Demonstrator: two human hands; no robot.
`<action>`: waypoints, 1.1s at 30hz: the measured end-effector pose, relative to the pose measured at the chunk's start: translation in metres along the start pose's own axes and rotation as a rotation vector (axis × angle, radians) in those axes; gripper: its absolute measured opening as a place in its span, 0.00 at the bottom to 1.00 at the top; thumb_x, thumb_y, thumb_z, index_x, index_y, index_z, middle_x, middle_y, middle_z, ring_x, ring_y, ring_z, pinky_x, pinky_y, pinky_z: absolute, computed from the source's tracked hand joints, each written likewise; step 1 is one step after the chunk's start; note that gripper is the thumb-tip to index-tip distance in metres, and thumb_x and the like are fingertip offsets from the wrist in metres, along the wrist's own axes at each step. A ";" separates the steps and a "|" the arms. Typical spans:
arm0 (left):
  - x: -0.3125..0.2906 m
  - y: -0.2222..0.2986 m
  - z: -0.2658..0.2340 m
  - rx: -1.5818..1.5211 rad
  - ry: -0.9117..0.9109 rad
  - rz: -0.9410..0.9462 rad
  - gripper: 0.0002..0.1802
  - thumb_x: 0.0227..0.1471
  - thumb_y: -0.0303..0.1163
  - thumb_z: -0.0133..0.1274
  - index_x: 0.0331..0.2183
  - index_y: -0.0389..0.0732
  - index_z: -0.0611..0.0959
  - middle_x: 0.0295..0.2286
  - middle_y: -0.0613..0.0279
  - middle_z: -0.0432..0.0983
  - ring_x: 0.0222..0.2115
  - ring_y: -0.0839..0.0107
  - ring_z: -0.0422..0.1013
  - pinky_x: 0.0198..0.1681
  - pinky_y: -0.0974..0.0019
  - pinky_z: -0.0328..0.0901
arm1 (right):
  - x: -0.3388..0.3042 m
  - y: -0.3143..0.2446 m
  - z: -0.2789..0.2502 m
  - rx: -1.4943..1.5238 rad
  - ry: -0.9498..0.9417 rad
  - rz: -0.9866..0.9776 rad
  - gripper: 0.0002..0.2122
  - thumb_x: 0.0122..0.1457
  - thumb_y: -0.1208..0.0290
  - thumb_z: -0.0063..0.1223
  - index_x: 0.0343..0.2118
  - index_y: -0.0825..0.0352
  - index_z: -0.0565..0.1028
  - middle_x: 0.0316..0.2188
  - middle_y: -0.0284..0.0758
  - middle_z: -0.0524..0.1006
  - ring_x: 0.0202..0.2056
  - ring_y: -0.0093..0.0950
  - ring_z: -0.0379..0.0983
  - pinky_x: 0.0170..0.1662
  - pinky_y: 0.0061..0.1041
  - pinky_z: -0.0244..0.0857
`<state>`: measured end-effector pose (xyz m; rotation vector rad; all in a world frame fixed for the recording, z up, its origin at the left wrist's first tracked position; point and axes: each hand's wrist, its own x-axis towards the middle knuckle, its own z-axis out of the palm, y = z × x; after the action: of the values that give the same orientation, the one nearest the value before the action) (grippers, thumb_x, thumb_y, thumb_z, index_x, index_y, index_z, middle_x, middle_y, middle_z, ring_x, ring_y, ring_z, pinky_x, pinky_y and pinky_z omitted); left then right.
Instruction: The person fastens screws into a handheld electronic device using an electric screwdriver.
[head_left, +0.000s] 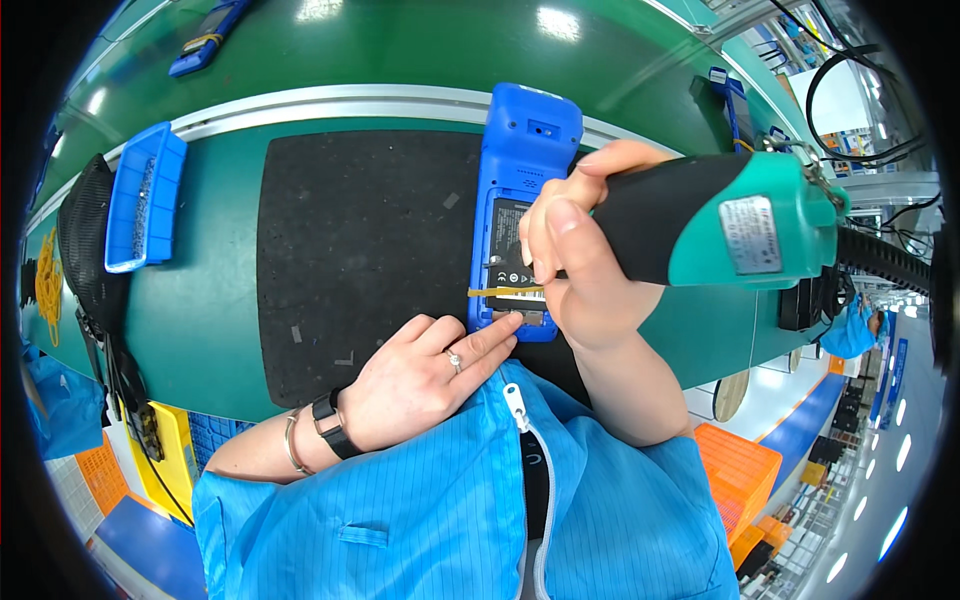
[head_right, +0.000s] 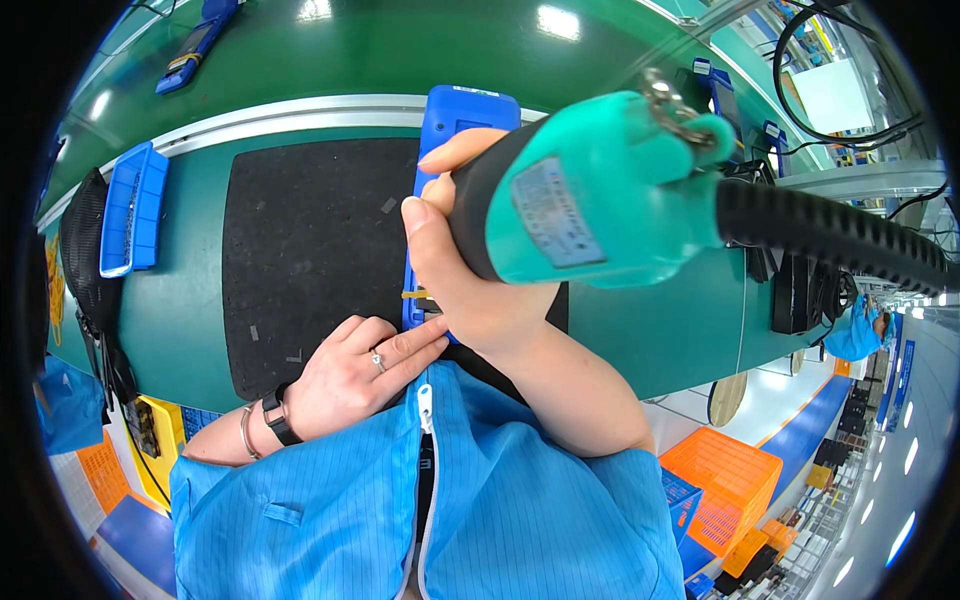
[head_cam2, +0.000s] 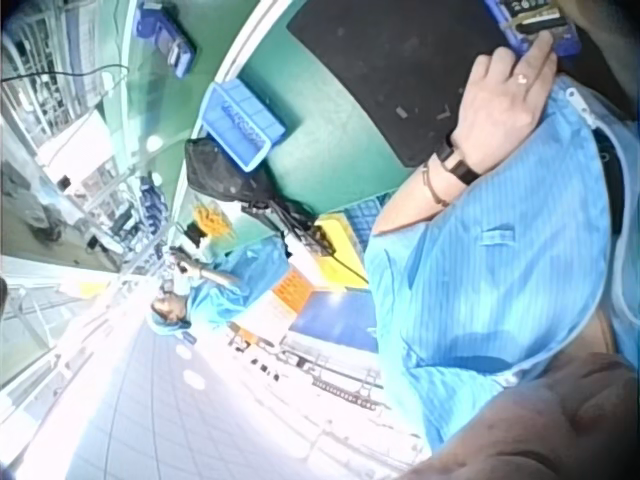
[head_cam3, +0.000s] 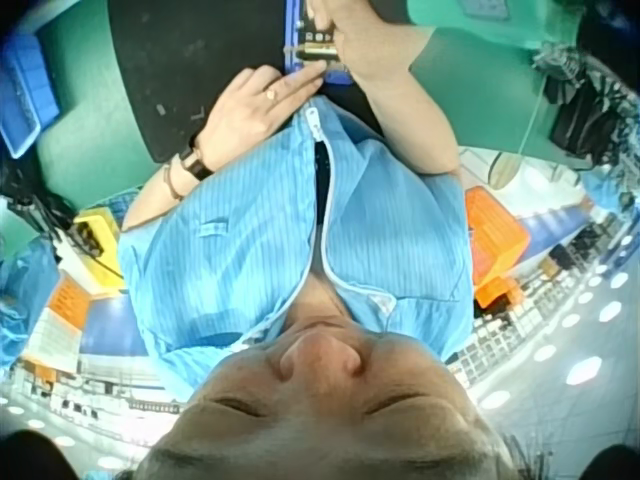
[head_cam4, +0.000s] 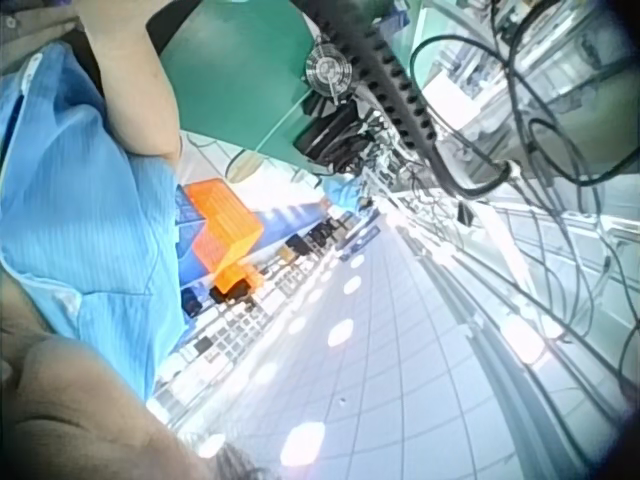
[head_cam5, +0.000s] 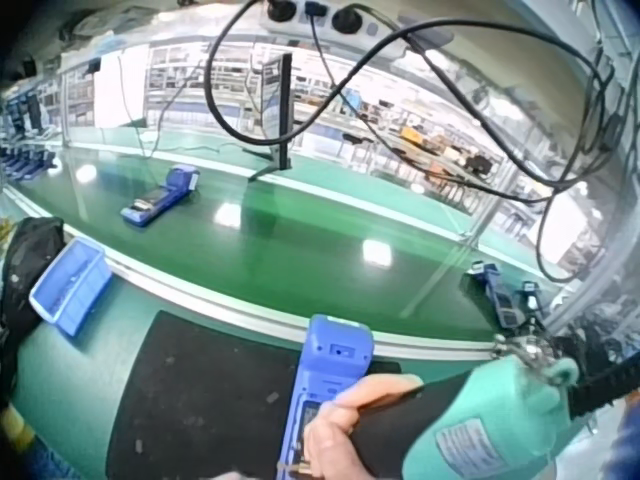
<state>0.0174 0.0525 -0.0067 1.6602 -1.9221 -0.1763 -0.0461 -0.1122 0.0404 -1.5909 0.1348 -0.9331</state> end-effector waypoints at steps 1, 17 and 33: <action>-0.001 -0.001 0.001 -0.001 -0.001 -0.002 0.23 0.38 0.25 0.54 0.42 0.38 0.79 0.50 0.62 0.70 0.28 0.72 0.64 0.31 0.71 0.62 | 0.000 0.001 0.000 0.001 -0.001 0.002 0.15 0.52 0.84 0.46 0.43 0.68 0.61 0.16 0.31 0.63 0.13 0.19 0.60 0.20 0.21 0.59; -0.004 -0.007 0.003 -0.004 0.001 0.062 0.19 0.43 0.27 0.52 0.42 0.35 0.78 0.50 0.57 0.69 0.26 0.74 0.63 0.28 0.72 0.59 | 0.004 0.004 -0.005 -0.060 -0.282 -0.017 0.16 0.51 0.89 0.47 0.39 0.65 0.59 0.18 0.32 0.64 0.14 0.18 0.59 0.19 0.20 0.59; 0.000 -0.006 0.003 -0.023 0.034 0.051 0.18 0.42 0.26 0.53 0.40 0.35 0.79 0.50 0.57 0.69 0.26 0.75 0.64 0.28 0.73 0.60 | 0.009 -0.017 -0.006 0.143 -0.046 0.044 0.13 0.54 0.82 0.43 0.41 0.64 0.57 0.16 0.30 0.60 0.14 0.19 0.57 0.20 0.22 0.56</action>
<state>0.0211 0.0500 -0.0121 1.5873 -1.9280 -0.1484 -0.0511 -0.1170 0.0594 -1.4703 0.0695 -0.8528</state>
